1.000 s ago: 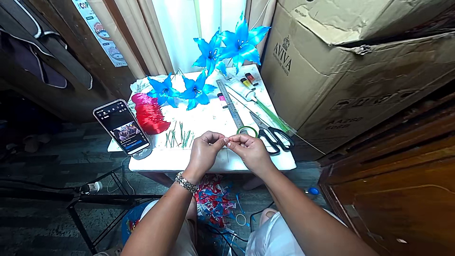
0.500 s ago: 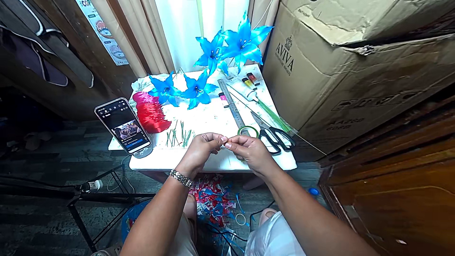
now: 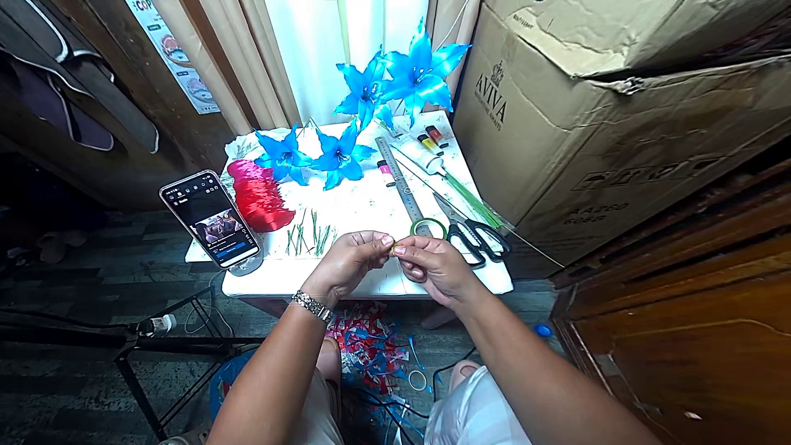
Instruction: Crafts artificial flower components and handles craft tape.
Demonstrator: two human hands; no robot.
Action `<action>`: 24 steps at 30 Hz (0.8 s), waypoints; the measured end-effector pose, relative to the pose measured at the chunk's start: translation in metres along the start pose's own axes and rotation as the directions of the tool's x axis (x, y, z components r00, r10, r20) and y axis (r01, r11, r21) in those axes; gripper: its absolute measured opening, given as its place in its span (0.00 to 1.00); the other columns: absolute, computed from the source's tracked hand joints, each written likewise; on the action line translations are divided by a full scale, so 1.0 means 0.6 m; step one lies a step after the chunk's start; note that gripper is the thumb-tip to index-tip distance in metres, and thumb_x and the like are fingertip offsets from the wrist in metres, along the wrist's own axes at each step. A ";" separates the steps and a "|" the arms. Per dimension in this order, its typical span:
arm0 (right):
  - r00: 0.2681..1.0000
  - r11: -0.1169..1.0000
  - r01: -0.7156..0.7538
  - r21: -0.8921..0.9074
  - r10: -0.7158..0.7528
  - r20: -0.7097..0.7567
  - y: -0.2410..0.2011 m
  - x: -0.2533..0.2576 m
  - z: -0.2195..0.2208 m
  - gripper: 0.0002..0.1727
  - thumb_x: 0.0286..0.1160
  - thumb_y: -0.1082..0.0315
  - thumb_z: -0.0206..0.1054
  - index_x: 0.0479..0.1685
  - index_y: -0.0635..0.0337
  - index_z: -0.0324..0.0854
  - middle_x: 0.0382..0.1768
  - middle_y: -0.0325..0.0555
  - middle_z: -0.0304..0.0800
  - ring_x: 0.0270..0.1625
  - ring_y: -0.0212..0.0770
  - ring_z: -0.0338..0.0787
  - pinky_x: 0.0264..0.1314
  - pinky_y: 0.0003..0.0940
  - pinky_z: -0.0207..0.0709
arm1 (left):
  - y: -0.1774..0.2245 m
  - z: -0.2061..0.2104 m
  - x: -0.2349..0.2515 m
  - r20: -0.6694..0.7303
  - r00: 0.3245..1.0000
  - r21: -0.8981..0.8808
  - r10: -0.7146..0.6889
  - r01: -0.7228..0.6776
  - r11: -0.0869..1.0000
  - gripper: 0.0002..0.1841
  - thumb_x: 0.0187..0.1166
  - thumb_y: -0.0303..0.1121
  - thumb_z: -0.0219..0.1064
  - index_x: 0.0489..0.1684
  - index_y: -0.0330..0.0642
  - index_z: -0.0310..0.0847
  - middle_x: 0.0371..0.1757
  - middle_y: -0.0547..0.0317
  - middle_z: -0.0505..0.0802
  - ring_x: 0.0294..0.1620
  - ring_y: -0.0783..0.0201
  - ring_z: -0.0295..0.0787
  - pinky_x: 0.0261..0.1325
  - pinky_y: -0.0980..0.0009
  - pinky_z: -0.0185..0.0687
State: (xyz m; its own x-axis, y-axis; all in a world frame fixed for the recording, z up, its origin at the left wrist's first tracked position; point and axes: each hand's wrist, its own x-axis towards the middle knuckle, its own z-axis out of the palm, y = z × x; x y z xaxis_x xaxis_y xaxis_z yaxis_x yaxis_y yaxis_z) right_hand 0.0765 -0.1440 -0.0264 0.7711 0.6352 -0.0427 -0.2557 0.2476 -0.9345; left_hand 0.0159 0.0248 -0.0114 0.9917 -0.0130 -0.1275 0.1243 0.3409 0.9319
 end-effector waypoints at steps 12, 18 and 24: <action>0.918 0.775 0.298 -0.558 -0.393 -0.055 0.015 -0.001 -0.006 0.02 0.73 0.75 0.72 0.34 0.60 0.88 0.26 0.31 0.83 0.23 0.19 0.73 0.26 0.13 0.67 | -0.010 0.011 -0.002 -0.166 0.975 0.294 0.146 -0.092 0.951 0.06 0.82 0.26 0.65 0.34 0.43 0.86 0.27 0.68 0.86 0.28 0.77 0.79 0.36 0.81 0.76; 0.976 0.917 0.175 -0.358 -0.210 -0.061 0.010 0.001 -0.006 0.06 0.76 0.77 0.69 0.33 0.61 0.89 0.20 0.31 0.82 0.19 0.19 0.72 0.23 0.14 0.66 | -0.003 0.000 -0.005 -0.087 0.983 0.378 0.160 -0.116 0.919 0.07 0.83 0.27 0.63 0.36 0.41 0.85 0.28 0.67 0.87 0.30 0.76 0.81 0.41 0.78 0.78; 0.989 0.989 -0.147 -0.006 0.147 0.030 -0.012 -0.002 -0.008 0.13 0.84 0.79 0.59 0.32 0.64 0.87 0.20 0.37 0.84 0.18 0.23 0.78 0.23 0.14 0.74 | 0.000 -0.018 -0.006 0.054 0.993 0.325 0.105 -0.117 0.938 0.08 0.82 0.27 0.61 0.35 0.45 0.85 0.29 0.70 0.88 0.32 0.78 0.81 0.43 0.78 0.78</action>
State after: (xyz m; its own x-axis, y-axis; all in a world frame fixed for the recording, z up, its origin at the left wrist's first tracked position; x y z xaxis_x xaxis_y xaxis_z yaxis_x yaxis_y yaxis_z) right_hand 0.0801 -0.1499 -0.0213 0.7075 0.6862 -0.1694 -0.3630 0.1471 -0.9201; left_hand 0.0120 0.0352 -0.0144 0.9996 -0.0279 -0.0104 0.0108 0.0159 0.9998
